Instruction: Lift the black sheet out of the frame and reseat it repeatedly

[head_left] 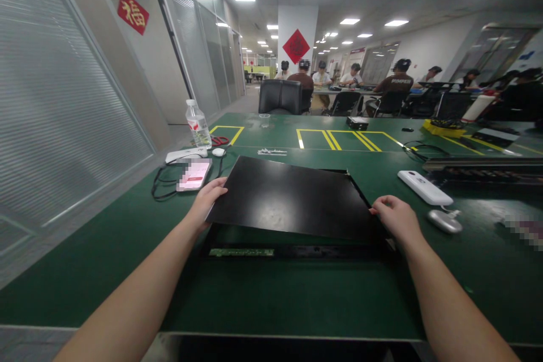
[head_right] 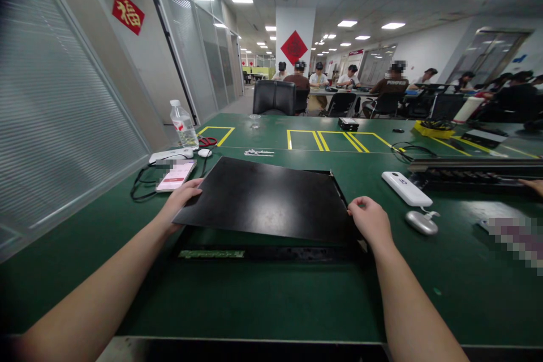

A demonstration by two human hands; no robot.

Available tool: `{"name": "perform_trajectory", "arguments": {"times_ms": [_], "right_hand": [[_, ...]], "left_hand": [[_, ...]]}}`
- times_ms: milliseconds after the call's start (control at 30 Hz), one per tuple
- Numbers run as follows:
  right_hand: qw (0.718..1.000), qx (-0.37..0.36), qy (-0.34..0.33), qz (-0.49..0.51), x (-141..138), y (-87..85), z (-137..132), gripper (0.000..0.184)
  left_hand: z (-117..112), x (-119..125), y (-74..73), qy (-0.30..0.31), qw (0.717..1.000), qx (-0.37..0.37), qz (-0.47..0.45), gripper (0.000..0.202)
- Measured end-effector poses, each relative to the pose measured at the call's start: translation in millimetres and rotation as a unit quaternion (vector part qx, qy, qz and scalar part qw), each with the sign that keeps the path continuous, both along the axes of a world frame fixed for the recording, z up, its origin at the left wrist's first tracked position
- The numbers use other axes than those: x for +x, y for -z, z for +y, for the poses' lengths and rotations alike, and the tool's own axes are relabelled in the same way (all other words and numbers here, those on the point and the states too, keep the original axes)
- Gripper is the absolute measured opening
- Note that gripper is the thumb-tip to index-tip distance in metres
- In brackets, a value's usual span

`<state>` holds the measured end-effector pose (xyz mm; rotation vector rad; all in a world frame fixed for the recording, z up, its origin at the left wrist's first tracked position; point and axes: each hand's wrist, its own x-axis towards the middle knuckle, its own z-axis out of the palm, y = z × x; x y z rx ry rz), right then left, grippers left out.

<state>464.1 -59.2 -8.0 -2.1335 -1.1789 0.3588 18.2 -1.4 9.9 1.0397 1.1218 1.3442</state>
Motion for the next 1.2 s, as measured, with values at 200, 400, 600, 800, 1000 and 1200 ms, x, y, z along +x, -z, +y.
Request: {"name": "perform_trajectory", "arguments": {"times_ms": [200,400,600,800,1000,1200], "right_hand": [[1.000,-0.005,0.000,-0.020,-0.2,0.6,0.1,0.015],[0.999,-0.002,-0.004,-0.049,-5.4,-2.8,-2.2,0.016],[0.998,-0.009,-0.004,-0.062,-8.8,-4.3,-3.6,0.016],[0.996,0.000,-0.013,-0.083,-9.6,-2.1,-3.9,0.015],[0.995,-0.012,-0.018,-0.095,-8.2,-1.3,-3.3,0.014],[0.994,-0.021,-0.026,-0.100,-7.0,-1.7,-3.4,0.015]], "left_hand": [[-1.1,1.9,-1.7,-0.010,1.000,-0.007,0.006,0.034],[1.9,-0.2,3.2,-0.003,1.000,-0.003,0.005,0.035],[0.6,0.1,2.3,0.003,1.000,-0.003,0.001,0.036],[-2.3,2.8,-1.7,0.003,1.000,-0.011,0.013,0.035],[-1.8,3.0,-1.6,0.009,1.000,-0.019,0.001,0.036],[-0.5,2.8,0.1,0.003,1.000,-0.015,-0.005,0.034]]}}
